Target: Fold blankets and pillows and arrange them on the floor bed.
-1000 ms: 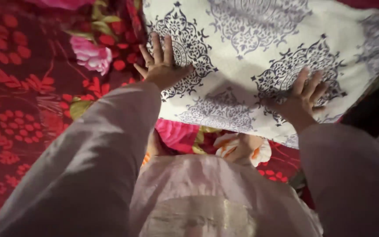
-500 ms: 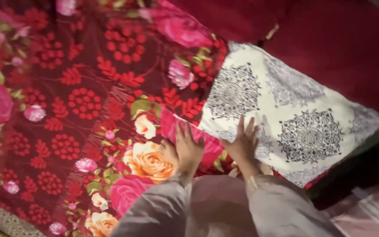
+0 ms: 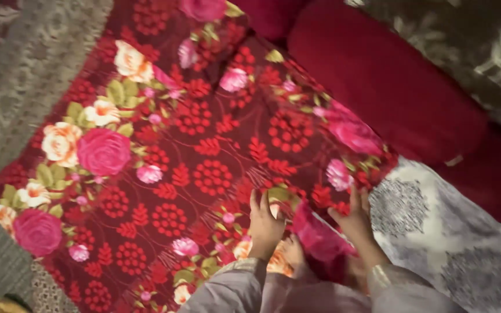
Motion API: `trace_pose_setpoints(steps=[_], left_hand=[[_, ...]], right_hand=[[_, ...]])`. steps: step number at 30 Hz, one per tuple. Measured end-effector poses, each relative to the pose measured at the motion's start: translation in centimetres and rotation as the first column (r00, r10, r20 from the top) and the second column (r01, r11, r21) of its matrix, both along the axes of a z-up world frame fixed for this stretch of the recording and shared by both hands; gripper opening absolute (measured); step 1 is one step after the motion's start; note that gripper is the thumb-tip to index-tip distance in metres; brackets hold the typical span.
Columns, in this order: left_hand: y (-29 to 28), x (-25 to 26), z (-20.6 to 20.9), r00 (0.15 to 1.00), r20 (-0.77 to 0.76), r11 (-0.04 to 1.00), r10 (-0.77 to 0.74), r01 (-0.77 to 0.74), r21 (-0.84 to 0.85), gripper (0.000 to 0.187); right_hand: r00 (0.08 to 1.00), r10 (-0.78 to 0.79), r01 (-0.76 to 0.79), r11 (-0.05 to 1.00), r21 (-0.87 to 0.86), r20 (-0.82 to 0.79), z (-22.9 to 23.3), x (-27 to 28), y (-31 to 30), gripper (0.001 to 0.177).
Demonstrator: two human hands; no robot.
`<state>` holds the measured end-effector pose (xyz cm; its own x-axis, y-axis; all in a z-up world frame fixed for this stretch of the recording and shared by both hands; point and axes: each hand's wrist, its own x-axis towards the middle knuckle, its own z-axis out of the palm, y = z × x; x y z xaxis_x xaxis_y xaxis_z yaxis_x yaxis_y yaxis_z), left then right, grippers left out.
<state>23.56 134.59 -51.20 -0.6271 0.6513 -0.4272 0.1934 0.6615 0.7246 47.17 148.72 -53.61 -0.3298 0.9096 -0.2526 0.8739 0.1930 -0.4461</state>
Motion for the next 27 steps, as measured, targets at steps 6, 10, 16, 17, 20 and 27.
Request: trace_pose_setpoints(steps=[6, 10, 16, 17, 20, 27], left_hand=[[2.3, -12.5, -3.8, 0.984, -0.131, 0.992, 0.119, -0.111, 0.067, 0.069], [3.3, -17.2, -10.9, 0.962, -0.169, 0.974, 0.215, -0.198, 0.113, 0.072], [5.3, -26.0, -12.5, 0.966, 0.078, 0.942, 0.245, -0.219, -0.253, 0.066], [6.5, -27.8, -13.6, 0.974, -0.08, 0.956, 0.214, -0.225, -0.187, 0.068], [7.7, -32.9, -17.7, 0.954, -0.253, 0.979, 0.162, -0.188, -0.084, 0.069], [17.4, -48.6, -23.2, 0.986, -0.166, 1.0, 0.013, -0.011, 0.008, 0.059]], right_hand=[[0.988, 0.0, -0.01, 0.998, -0.064, -0.152, 0.1, -13.5, 4.2, 0.1], [0.998, 0.061, -0.061, 0.996, -0.064, 0.01, -8.1, -18.8, 11.1, 0.105], [0.953, -0.254, 0.146, 0.863, -0.484, -0.165, -11.6, -29.3, 15.8, 0.09], [0.921, -0.302, 0.128, 0.832, -0.539, -0.246, -12.4, -31.6, 17.4, 0.089], [0.864, -0.407, 0.146, 0.767, -0.624, -0.297, -13.6, -38.6, 19.2, 0.087], [0.777, -0.559, 0.256, 0.699, -0.668, -0.288, -22.4, -52.1, 22.8, 0.083]])
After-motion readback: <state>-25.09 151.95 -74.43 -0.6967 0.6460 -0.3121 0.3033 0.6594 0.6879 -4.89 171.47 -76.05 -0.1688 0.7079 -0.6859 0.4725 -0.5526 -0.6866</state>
